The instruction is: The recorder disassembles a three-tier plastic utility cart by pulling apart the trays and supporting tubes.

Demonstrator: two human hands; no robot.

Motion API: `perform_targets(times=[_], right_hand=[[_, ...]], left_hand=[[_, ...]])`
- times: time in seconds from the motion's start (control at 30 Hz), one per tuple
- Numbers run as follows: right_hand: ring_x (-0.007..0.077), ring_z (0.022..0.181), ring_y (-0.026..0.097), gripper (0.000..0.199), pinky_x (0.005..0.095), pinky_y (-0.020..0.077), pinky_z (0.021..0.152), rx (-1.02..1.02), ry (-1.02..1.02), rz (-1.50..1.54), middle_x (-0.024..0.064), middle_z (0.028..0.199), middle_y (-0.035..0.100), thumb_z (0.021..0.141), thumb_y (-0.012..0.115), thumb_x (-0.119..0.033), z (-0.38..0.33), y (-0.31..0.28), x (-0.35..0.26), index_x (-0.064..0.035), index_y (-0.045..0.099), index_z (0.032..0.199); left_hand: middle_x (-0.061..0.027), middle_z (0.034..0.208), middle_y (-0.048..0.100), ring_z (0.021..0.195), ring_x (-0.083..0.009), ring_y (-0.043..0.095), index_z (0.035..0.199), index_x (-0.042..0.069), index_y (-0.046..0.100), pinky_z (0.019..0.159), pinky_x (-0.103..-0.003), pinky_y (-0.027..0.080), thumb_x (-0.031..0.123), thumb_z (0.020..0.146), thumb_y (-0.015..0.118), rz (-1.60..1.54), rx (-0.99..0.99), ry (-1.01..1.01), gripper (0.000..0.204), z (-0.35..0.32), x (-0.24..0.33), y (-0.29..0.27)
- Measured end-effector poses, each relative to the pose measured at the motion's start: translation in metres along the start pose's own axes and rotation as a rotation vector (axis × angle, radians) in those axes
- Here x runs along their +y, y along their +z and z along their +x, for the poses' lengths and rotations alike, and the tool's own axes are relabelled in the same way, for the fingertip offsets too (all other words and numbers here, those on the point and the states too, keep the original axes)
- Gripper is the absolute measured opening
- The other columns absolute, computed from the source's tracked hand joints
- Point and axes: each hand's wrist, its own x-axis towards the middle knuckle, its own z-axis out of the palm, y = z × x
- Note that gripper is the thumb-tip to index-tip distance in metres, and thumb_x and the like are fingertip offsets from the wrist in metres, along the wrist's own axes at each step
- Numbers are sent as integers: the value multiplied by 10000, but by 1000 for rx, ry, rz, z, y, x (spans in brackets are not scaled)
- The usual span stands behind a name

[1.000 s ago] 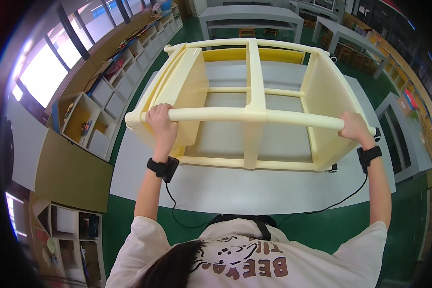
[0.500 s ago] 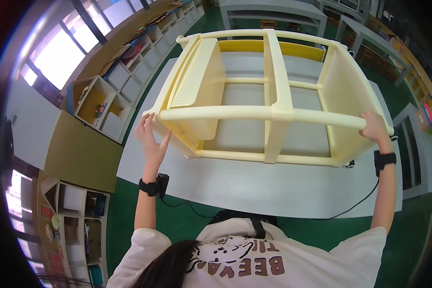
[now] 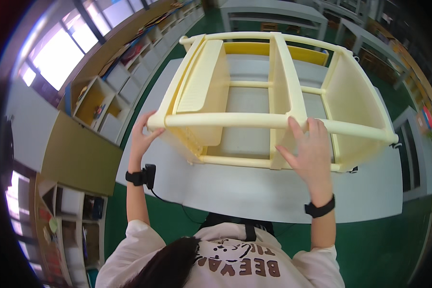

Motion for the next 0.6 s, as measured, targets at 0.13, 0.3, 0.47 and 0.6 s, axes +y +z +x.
perform_targets(times=[0.13,0.3,0.47,0.6], right_hand=[[275,909,438,418,373,353,773,102,46,-187,115,933,499,623,640,-299,37,24,-53,-43,527,933],[277,737,511,418,360,389,647,-279,-113,42,120,771,540,655,594,-412,81,67,-102,-30,510,801],[299,647,520,438,365,391,552,-552,-58,247,145,672,531,700,556,-446,115,98,-115,-12,517,745],[300,648,524,443,359,393,549,-644,-57,393,159,652,527,712,538,-450,123,106,-121,-8,525,728]], left_hand=[[-61,905,517,843,-149,495,989,38,467,732,-273,406,150,668,661,-462,-154,-191,391,-9,-26,14],[-30,876,494,822,-105,471,983,42,434,679,-232,396,167,698,639,-837,-156,-301,373,-5,-6,29],[-30,894,495,822,-107,471,1026,38,412,707,-241,386,159,705,633,-876,-197,-318,409,-6,-17,35],[-52,941,485,850,-119,473,1057,27,394,727,-252,395,149,693,642,-1046,-122,-394,457,-12,-13,41]])
